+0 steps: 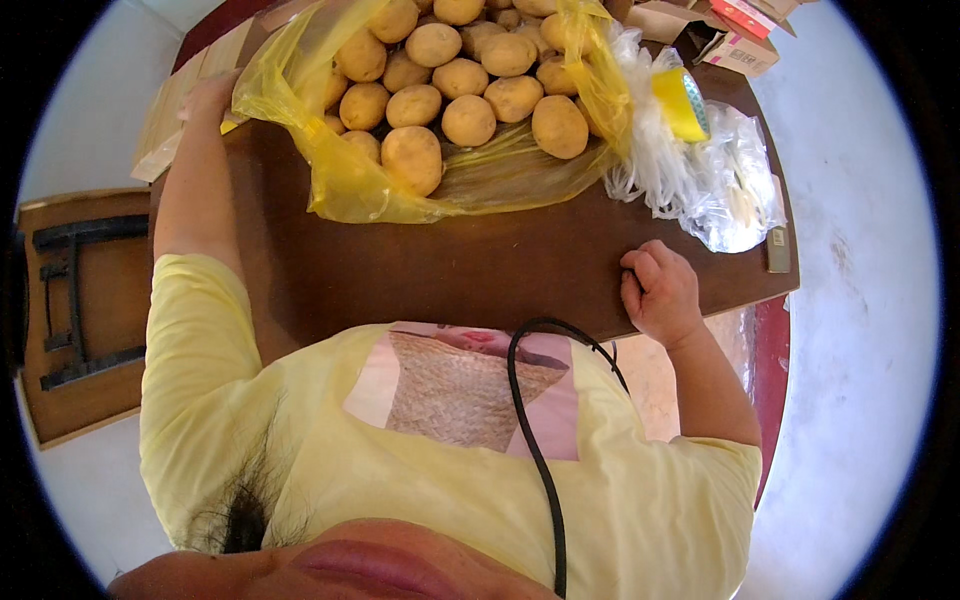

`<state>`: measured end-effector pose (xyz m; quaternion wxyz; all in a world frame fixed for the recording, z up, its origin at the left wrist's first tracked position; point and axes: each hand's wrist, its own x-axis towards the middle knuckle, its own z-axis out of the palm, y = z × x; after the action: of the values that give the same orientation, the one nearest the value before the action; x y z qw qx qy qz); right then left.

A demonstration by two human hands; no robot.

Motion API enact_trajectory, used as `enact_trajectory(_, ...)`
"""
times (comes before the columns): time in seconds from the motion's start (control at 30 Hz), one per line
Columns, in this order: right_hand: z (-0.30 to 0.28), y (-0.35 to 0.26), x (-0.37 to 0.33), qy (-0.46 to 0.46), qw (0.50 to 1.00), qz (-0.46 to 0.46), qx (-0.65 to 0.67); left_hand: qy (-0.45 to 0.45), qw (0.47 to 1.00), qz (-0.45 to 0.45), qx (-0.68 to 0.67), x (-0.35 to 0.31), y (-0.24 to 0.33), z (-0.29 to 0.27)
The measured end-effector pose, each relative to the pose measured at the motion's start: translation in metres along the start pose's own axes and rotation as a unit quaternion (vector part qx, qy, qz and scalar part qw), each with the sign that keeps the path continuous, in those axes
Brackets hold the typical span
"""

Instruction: The person assembles a small cardboard box by folding and taping its flaps. They then open a larger cardboard box and handle a small plastic bag.

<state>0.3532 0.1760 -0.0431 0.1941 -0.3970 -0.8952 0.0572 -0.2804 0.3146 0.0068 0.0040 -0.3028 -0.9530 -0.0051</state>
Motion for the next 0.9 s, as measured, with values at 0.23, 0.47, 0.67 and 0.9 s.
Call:
enact_trajectory(0.23,-0.003,0.0,0.001,0.008,1.0,-0.007,-0.004,-0.022,0.999,-0.003,-0.03,0.014,-0.001,0.013)
enact_trajectory(0.47,-0.001,0.005,-0.003,-0.011,1.0,-0.007,-0.008,-0.022,0.999,-0.032,-0.007,0.02,0.001,0.011)
enact_trajectory(0.67,-0.006,0.001,-0.005,-0.011,1.0,-0.012,-0.008,0.013,0.996,-0.059,-0.064,-0.006,0.009,0.001)
enact_trajectory(0.9,-0.016,0.002,0.004,-0.084,0.996,0.02,0.033,0.196,0.955,0.194,-0.109,-0.059,-0.018,0.011)
